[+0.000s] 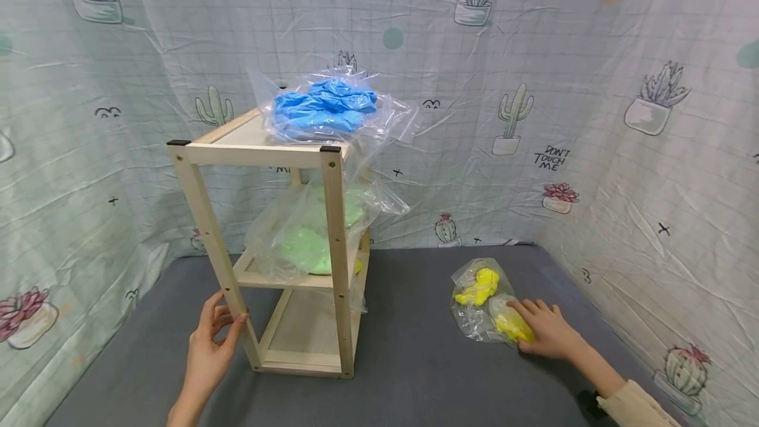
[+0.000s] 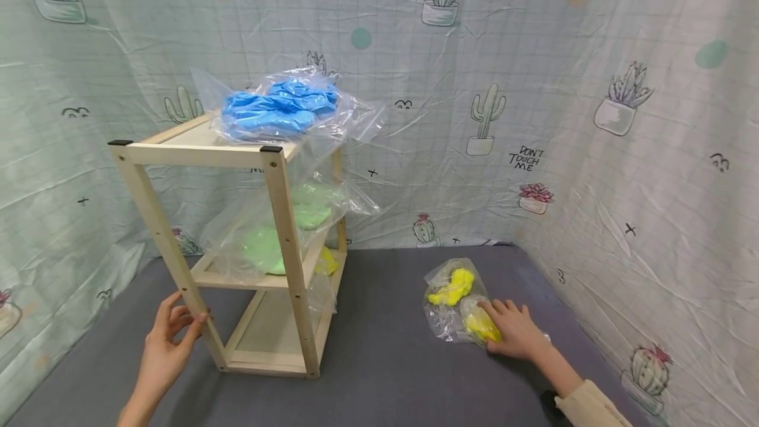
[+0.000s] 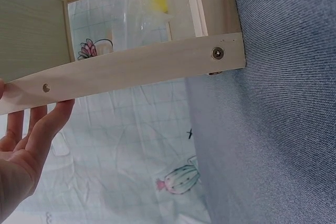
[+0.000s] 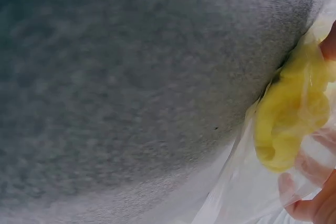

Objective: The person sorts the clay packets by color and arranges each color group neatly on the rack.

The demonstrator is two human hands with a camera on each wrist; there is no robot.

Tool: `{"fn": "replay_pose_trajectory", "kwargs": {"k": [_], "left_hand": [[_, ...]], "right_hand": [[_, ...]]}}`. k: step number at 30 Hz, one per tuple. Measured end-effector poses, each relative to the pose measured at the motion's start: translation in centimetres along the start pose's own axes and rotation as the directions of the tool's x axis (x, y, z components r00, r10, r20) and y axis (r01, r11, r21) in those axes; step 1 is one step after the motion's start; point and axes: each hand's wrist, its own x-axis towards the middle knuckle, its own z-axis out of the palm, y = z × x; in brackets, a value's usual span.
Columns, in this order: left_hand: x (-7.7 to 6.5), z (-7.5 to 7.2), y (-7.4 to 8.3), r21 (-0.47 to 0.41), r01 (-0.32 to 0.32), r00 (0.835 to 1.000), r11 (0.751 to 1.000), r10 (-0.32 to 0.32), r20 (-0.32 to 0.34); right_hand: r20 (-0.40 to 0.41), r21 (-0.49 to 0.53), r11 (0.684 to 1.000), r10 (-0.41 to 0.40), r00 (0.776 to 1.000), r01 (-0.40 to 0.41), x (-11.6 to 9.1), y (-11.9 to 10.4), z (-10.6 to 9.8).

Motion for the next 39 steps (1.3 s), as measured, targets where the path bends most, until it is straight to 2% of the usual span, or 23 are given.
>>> {"fn": "replay_pose_trajectory", "kwargs": {"k": [5, 13, 20, 28, 35, 39], "left_hand": [[0.0, 0.1, 0.0, 0.003, 0.003, 1.0, 1.0, -0.003, 0.001], [-0.1, 0.1, 0.0, 0.007, 0.014, 1.0, 1.0, -0.014, 0.006], [0.1, 0.2, 0.0, 0.003, 0.014, 1.0, 1.0, -0.014, 0.004], [0.1, 0.1, 0.0, -0.004, 0.011, 1.0, 1.0, -0.011, -0.007], [0.1, 0.1, -0.1, 0.008, 0.008, 1.0, 1.0, -0.008, -0.008], [0.1, 0.1, -0.1, 0.005, 0.007, 1.0, 1.0, -0.007, -0.008]], "right_hand": [[-0.034, -0.014, 1.0, 0.011, 0.999, -0.012, -0.6, -0.1, -0.1], [-0.134, -0.032, 0.999, -0.014, 0.991, 0.009, -1.3, -0.1, -0.5], [-0.24, -0.048, 0.998, -0.049, 0.969, 0.039, -1.3, -0.3, -2.0], [-0.338, -0.083, 0.993, -0.104, 0.936, 0.08, -0.3, -0.9, -4.5], [-0.401, 0.03, 0.996, -0.065, 0.914, 0.083, 1.4, -2.5, -5.8], [-0.415, 0.058, 0.992, -0.081, 0.906, 0.115, 2.8, -4.2, -5.8]]}}
